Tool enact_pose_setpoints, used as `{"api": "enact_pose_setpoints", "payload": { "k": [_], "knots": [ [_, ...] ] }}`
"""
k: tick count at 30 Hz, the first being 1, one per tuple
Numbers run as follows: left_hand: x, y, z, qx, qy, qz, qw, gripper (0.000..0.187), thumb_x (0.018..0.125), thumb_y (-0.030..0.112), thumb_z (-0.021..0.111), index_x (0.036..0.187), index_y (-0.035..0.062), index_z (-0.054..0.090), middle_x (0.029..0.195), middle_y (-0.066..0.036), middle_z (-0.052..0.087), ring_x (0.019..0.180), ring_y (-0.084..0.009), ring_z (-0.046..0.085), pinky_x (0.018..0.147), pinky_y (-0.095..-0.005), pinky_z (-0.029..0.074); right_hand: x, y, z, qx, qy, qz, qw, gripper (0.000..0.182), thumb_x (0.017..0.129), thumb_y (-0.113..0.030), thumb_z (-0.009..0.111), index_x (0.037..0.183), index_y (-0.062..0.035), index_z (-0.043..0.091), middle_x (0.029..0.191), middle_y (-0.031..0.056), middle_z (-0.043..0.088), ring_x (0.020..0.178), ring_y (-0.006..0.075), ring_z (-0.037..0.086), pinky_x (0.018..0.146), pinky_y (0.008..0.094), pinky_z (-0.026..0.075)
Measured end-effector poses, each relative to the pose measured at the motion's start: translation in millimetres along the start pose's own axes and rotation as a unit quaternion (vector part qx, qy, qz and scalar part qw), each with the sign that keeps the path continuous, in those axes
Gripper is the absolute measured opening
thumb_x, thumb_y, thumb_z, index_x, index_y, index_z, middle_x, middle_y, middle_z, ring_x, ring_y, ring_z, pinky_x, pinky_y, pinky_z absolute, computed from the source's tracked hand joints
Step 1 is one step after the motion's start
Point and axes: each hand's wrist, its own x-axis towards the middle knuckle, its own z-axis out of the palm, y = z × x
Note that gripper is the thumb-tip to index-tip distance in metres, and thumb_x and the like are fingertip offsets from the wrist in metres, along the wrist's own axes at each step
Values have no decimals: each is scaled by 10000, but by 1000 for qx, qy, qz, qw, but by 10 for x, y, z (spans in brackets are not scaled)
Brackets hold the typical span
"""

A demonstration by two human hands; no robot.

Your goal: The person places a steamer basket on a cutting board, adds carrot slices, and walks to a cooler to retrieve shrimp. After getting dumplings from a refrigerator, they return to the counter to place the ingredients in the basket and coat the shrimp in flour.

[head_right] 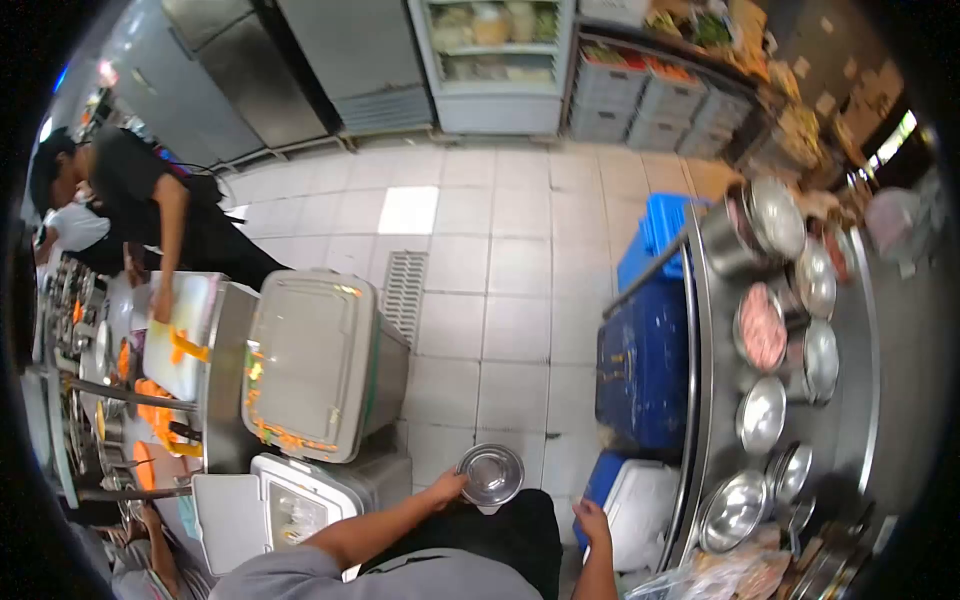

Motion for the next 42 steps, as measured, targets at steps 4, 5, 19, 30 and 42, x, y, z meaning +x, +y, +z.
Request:
{"api": "enact_pose_setpoints", "payload": {
  "k": [4,5,19,30,42],
  "knots": [
    [-88,1431,-305,66,-31,14,997,473,996,214,529,1436,57,455,1098,-155,685,894,-259,715,630,-407,623,-276,-294,-279,141,-5,62,988,208,963,-208,680,1092,-50,640,815,57,648,672,193,640,543,327,536],
    [41,1679,-385,67,-10,19,998,486,991,231,543,1434,52,452,1079,-160,691,882,-266,718,633,-411,625,-167,-175,-381,182,-63,41,980,150,958,-190,679,1000,-59,619,746,40,596,615,183,615,501,342,521],
    [500,5358,-1797,-102,110,121,981,482,1016,372,568,1206,-69,610,1053,-175,706,766,-270,731,668,-380,636,2912,-5833,-944,29,-109,-60,992,181,974,-198,654,1089,-76,586,787,50,616,592,165,605,453,327,478],
    [1678,6641,-4566,-394,200,115,890,394,1011,206,453,1185,-127,569,984,-243,704,786,-330,745,619,-383,623,3737,-10426,915,-175,-168,-132,961,343,997,-250,617,1284,-76,543,995,140,714,754,256,712,602,379,578],
    [2245,8512,-7388,-478,324,214,788,405,971,224,525,1176,-124,560,978,-250,704,771,-316,746,581,-401,599,5604,-13262,3025,-221,-205,-22,953,698,905,-429,593,1505,-111,433,1142,162,652,854,331,630,674,479,523]
  ]
}}
